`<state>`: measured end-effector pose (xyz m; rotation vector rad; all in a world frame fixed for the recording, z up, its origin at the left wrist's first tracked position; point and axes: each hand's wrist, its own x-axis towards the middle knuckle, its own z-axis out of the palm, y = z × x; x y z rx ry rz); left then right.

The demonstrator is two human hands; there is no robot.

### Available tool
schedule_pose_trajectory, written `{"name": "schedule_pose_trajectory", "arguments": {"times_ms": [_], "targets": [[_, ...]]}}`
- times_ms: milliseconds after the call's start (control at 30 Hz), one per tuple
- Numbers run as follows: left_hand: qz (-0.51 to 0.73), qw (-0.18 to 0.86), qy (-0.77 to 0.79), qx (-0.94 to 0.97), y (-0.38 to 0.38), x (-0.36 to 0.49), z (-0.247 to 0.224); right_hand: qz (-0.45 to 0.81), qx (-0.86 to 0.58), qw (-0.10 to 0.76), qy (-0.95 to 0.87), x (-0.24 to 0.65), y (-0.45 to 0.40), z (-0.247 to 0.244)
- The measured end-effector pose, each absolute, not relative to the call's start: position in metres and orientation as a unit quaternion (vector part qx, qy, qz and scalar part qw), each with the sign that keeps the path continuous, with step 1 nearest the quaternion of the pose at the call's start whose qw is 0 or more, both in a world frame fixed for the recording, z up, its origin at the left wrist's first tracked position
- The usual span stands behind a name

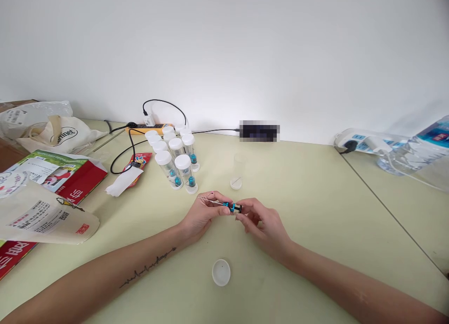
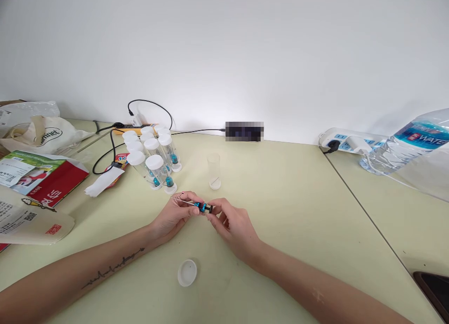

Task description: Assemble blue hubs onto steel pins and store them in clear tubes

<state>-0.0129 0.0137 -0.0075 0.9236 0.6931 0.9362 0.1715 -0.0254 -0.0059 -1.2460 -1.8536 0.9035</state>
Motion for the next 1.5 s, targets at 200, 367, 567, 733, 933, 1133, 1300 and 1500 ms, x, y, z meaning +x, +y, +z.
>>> {"name": "schedule_pose_trajectory", "arguments": {"times_ms": [200,367,567,733,933,1133,1300,1500], "targets": [[0.42,0.735,0.322,0.425,0.0124,-0.0125,-0.005,0.382,-0.488,0.35,-0.703,0.1727,-0.0241,-0.0028],[0.428,0.736,0.318,0.417,0.0131,-0.0132,-0.0071,0.359,-0.497,0.352,-0.707,0.1717,-0.0239,-0.0025],[0.427,0.732,0.324,0.421,0.0128,-0.0132,-0.0062,0.37,-0.509,0.348,-0.695,0.1711,-0.0245,-0.0022],[0.429,0.728,0.329,0.422,0.0124,-0.013,-0.0053,0.383,-0.506,0.348,-0.69,0.1713,-0.0249,-0.0006],[0.434,0.723,0.341,0.416,0.0122,-0.0129,-0.0064,0.398,-0.503,0.351,-0.682,0.1712,-0.025,-0.0004],[0.437,0.724,0.331,0.419,0.0131,-0.013,-0.0076,0.382,-0.509,0.339,-0.694,0.171,-0.0248,-0.0007],[0.429,0.729,0.337,0.414,0.0128,-0.0132,-0.0072,0.38,-0.51,0.34,-0.693,0.1707,-0.0245,0.0001],[0.433,0.725,0.34,0.414,0.012,-0.0125,-0.0062,0.386,-0.507,0.343,-0.691,0.1706,-0.0245,-0.0003]]}}
